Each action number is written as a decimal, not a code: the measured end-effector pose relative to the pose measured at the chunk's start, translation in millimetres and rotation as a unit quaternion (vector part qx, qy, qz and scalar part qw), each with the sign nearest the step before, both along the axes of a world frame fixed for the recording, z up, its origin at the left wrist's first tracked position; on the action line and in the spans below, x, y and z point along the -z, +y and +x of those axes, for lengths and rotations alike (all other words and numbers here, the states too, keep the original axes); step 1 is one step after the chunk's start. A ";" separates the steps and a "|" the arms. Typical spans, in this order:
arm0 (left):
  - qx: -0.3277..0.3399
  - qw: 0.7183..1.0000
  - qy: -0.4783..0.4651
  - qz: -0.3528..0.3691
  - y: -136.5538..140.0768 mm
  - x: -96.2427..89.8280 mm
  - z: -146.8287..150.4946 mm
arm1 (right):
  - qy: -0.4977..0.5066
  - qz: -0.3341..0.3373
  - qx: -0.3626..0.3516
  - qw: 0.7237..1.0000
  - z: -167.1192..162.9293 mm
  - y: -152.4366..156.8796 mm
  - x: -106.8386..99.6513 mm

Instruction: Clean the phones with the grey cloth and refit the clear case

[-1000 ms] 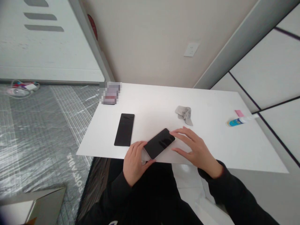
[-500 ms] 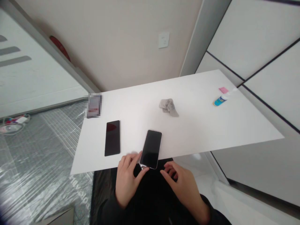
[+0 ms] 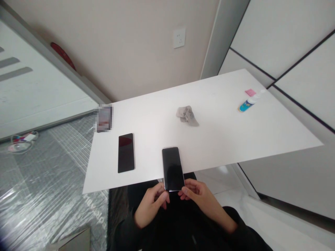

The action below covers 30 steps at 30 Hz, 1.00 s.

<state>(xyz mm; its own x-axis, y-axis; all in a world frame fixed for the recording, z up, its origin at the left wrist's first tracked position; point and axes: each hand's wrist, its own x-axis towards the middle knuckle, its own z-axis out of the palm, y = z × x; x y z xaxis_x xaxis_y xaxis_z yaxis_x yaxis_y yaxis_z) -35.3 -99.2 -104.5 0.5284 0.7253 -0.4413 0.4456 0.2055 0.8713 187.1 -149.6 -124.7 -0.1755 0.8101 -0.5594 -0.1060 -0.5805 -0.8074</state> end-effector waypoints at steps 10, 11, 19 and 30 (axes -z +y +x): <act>-0.019 1.000 -0.015 0.018 -1.6 2.7 5.7 | 0.012 0.002 0.017 1.000 0.8 2.6 0.1; -0.025 0.999 -0.015 0.019 -2.5 2.7 6.4 | 0.012 0.002 0.018 1.000 0.4 2.8 -0.1; -0.072 0.997 -0.016 0.009 -6.5 7.4 11.0 | 0.005 0.007 0.007 1.000 -2.5 1.2 -0.3; -0.073 0.997 -0.015 0.012 -6.9 8.6 9.8 | -0.068 0.043 -0.012 0.997 -2.8 4.5 -9.0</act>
